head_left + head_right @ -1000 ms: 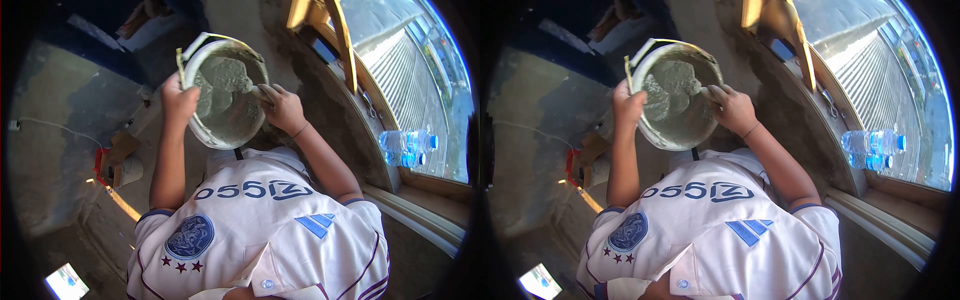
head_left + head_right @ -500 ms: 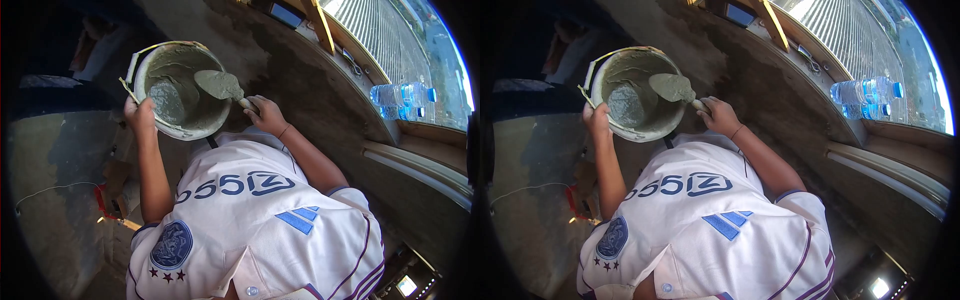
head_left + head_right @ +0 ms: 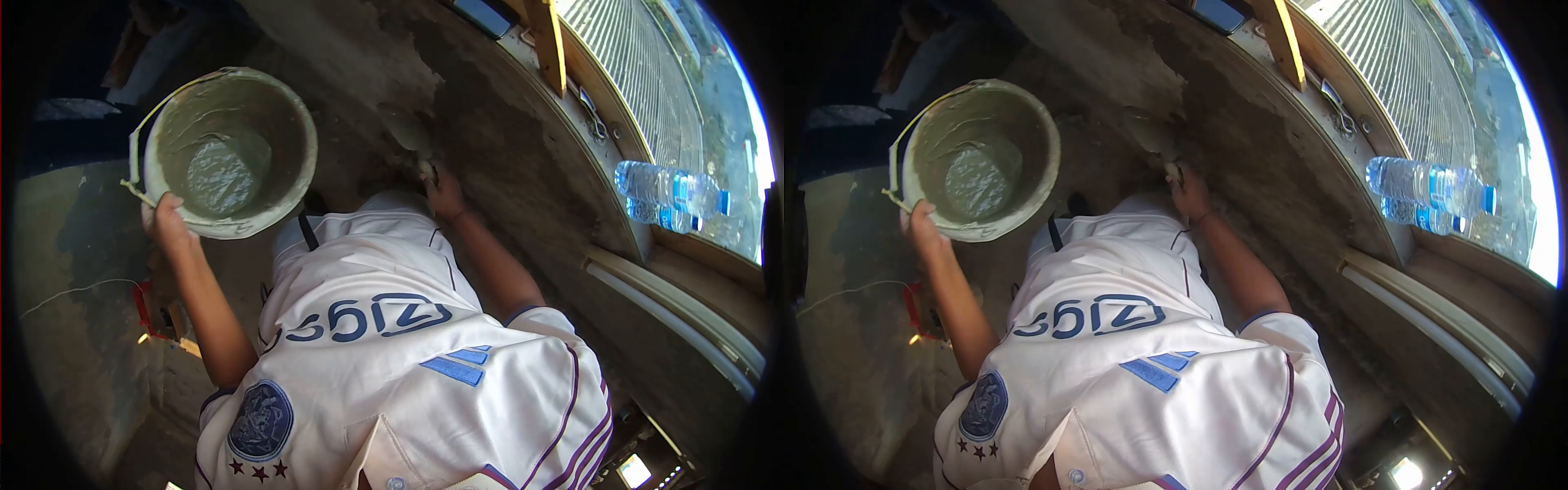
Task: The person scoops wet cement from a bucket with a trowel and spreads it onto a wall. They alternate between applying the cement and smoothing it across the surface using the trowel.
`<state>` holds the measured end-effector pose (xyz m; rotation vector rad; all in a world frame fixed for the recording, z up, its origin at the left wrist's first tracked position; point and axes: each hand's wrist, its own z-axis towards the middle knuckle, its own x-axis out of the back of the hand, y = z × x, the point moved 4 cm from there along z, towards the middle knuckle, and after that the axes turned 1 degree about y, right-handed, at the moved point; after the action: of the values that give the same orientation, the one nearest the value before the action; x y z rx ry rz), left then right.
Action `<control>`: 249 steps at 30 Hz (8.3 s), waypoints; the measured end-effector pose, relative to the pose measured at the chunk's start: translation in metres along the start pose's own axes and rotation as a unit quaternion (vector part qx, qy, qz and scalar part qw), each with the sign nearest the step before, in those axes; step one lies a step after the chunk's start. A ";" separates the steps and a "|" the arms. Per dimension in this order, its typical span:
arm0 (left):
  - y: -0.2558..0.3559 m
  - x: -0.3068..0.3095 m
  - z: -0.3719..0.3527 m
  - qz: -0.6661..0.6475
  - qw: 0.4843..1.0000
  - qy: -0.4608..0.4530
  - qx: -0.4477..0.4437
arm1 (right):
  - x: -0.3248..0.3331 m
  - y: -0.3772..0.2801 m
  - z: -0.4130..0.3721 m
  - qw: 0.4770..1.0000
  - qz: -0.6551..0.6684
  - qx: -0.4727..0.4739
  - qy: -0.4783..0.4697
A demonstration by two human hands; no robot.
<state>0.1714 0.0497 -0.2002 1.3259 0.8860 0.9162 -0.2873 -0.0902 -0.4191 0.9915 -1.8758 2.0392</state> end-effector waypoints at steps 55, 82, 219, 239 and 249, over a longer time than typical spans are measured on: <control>-0.065 0.105 0.043 0.138 0.971 0.172 0.088 | 0.021 0.167 0.023 0.983 -0.154 -0.078 -0.058; -0.035 0.055 0.013 0.180 0.940 0.252 0.143 | 0.007 0.183 0.009 0.947 -0.269 -0.073 -0.162; -0.044 0.043 0.017 0.117 0.972 0.193 0.064 | -0.004 0.110 0.050 0.967 -0.235 -0.055 -0.079; -0.048 0.041 0.017 0.071 0.980 0.169 0.075 | -0.004 0.079 0.070 0.972 -0.198 -0.127 -0.010; -0.053 0.044 0.020 0.085 0.980 0.163 0.075 | -0.033 0.144 0.080 0.851 -0.462 0.001 -0.248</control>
<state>0.2088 0.0806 -0.2525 1.4186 1.1229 1.2452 -0.3162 -0.1814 -0.5570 2.0452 -1.1151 1.2529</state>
